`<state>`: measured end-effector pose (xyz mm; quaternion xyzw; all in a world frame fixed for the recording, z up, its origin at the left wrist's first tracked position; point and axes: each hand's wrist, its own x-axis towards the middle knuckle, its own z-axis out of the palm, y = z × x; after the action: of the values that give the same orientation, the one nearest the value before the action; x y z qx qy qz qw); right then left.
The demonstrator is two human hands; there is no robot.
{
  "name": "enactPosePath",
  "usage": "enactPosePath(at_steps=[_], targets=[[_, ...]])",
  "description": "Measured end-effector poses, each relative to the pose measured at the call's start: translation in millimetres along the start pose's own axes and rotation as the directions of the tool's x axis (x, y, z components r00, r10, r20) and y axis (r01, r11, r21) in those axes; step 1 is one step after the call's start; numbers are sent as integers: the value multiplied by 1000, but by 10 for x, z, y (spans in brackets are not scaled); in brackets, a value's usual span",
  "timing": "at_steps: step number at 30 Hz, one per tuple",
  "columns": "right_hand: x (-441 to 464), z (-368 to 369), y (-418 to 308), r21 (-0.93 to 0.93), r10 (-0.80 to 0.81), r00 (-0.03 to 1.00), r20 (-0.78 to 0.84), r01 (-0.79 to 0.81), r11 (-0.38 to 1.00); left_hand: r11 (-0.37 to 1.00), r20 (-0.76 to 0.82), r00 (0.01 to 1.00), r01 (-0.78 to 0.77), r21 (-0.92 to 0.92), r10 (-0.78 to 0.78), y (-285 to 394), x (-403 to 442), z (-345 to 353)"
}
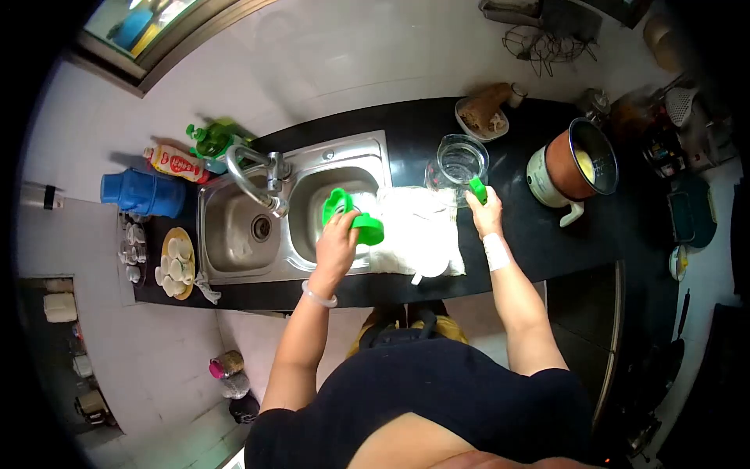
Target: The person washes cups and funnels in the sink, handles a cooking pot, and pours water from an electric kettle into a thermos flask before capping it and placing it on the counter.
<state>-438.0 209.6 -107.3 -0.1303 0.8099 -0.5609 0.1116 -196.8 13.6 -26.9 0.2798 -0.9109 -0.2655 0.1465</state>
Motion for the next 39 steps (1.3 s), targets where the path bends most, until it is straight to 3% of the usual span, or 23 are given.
enactPosePath(at_steps=[3, 9, 12, 20, 26, 29, 32, 33, 36, 37, 39], targets=[[91, -2, 131, -61, 32, 999, 26, -30, 998, 978, -7, 981, -191, 87, 192, 63, 428, 266], [193, -98, 179, -59, 24, 999, 31, -22, 998, 937, 66, 941, -336, 92, 331, 107, 1076, 779], [246, -146, 210, -60, 44, 998, 55, -40, 997, 914, 203, 918, -374, 154, 341, 126, 1272, 949], [270, -206, 160, -160, 57, 996, 70, -45, 986, 872, 332, 868, -447, 198, 370, -1, 1615, 1383], [232, -342, 69, -227, 114, 978, 176, -73, 971, 897, 216, 915, -386, 216, 341, 11, 1631, 1509], [166, -376, 231, -224, -4, 995, 104, 28, 974, 910, 188, 929, -355, 215, 318, -51, 1595, 1549], [-43, -490, 371, 50, 24, 1000, 19, -25, 998, 945, 147, 958, -270, 186, 245, -17, 1549, 1491], [-161, -556, 398, 45, 79, 997, 20, -80, 996, 967, 137, 973, -205, 148, 185, -2, 1534, 1479], [-614, -592, 615, 91, 131, 977, 169, -148, 985, 991, 160, 981, -122, 64, 110, -92, 1515, 1460], [-768, -605, 559, -25, 95, 975, 202, -92, 995, 993, 147, 984, -109, 45, 102, -99, 1520, 1445], [-1024, -565, 595, -28, 220, 946, 238, -219, 975, 998, 98, 993, -58, -18, 59, -99, 1534, 1411]])
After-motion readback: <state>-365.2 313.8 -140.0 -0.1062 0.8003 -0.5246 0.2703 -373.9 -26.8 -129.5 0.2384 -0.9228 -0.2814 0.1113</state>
